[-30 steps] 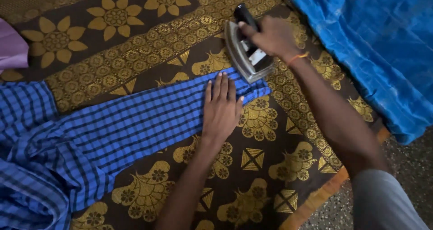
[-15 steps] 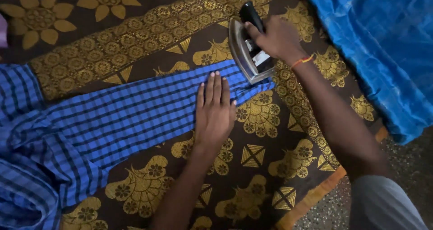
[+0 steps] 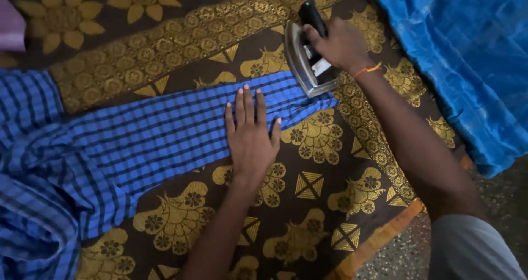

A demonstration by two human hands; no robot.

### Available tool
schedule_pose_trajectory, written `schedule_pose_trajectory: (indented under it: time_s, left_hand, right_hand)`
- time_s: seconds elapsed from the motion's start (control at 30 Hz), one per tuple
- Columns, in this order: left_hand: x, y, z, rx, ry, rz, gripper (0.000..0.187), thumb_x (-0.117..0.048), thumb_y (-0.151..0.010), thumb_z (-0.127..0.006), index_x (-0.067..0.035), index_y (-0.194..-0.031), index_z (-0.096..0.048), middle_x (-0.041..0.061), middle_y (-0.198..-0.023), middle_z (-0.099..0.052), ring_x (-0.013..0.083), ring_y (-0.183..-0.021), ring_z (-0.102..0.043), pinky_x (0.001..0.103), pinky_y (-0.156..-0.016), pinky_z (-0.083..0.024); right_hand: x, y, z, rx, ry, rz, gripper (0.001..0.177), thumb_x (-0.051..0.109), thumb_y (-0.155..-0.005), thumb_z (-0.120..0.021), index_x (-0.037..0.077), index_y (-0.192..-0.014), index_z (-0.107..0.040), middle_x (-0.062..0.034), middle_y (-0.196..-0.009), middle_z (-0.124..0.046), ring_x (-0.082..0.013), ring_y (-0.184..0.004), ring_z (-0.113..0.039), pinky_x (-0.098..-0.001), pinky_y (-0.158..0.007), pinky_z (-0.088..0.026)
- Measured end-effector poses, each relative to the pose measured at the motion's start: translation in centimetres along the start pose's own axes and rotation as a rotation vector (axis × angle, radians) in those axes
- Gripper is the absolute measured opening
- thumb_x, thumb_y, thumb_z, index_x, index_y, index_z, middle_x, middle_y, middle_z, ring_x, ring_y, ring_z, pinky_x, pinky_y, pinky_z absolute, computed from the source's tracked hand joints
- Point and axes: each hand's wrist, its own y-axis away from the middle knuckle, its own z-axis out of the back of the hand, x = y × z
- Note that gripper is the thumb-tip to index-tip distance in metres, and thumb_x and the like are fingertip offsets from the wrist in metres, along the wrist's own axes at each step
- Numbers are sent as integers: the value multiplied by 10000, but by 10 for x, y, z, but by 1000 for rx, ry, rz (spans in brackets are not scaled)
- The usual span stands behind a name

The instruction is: The person irons a blue checkered shirt on a patterned surface. They smooth the fabric with one hand while moving the iron with the other, focusing on the sleeves and body of the shirt.

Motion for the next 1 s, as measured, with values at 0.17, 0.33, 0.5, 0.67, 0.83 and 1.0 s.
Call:
schedule_pose_trajectory:
  time_s: [0.17, 0.33, 0.5, 0.67, 0.83, 1.0]
  left_hand:
    - [-1, -1, -3, -5, -25, -5, 705, -442, -1016, -467, 32, -1533, -396, 275, -1612, -336, 366, -1524, -273, 551, -1239, -174]
    - [0, -3, -6, 62, -77, -11, 718, -436, -1023, -439, 59, -1537, -369, 295, -1611, -316, 384, -1534, -244, 501, -1257, -158]
    - [0, 0, -6, -7, -29, -12, 710, -424, -1018, -449, 62, -1530, -377, 300, -1609, -324, 381, -1539, -251, 490, -1268, -150]
    - [0, -2, -4, 26, -24, -10, 704, -416, -1022, -459, 71, -1524, -381, 310, -1605, -324, 388, -1535, -246, 485, -1272, -148]
    - [0, -3, -2, 54, -39, -4, 729, -429, -1006, -451, 66, -1532, -348, 307, -1606, -301, 381, -1537, -235, 484, -1267, -141]
    - [0, -5, -5, 70, -59, -2, 727, -437, -1012, -413, 59, -1537, -329, 301, -1609, -287, 377, -1532, -228, 482, -1260, -133]
  right_hand:
    - [11, 7, 9, 24, 35, -105, 767, 696, -993, -543, -17, -797, -745, -180, -618, -644, -338, -577, -682, -487, -527, -522]
    - [16, -13, 5, -20, -11, -153, 734, 691, -998, -538, 12, -836, -764, -188, -648, -671, -344, -614, -700, -488, -590, -538]
    - [7, -25, -3, -46, -58, -84, 701, 674, -990, -553, 14, -866, -755, -202, -691, -680, -357, -641, -702, -512, -601, -546]
    - [-3, -13, -3, -67, 49, -49, 770, 683, -1017, -613, -68, -867, -696, -241, -657, -663, -383, -598, -689, -499, -531, -545]
    - [11, 5, 6, -9, 25, -106, 734, 660, -1003, -563, -28, -819, -738, -204, -646, -655, -366, -622, -694, -505, -589, -539]
    - [15, -12, 7, 38, 5, -191, 727, 689, -1016, -530, 15, -843, -741, -168, -656, -672, -321, -608, -715, -485, -553, -556]
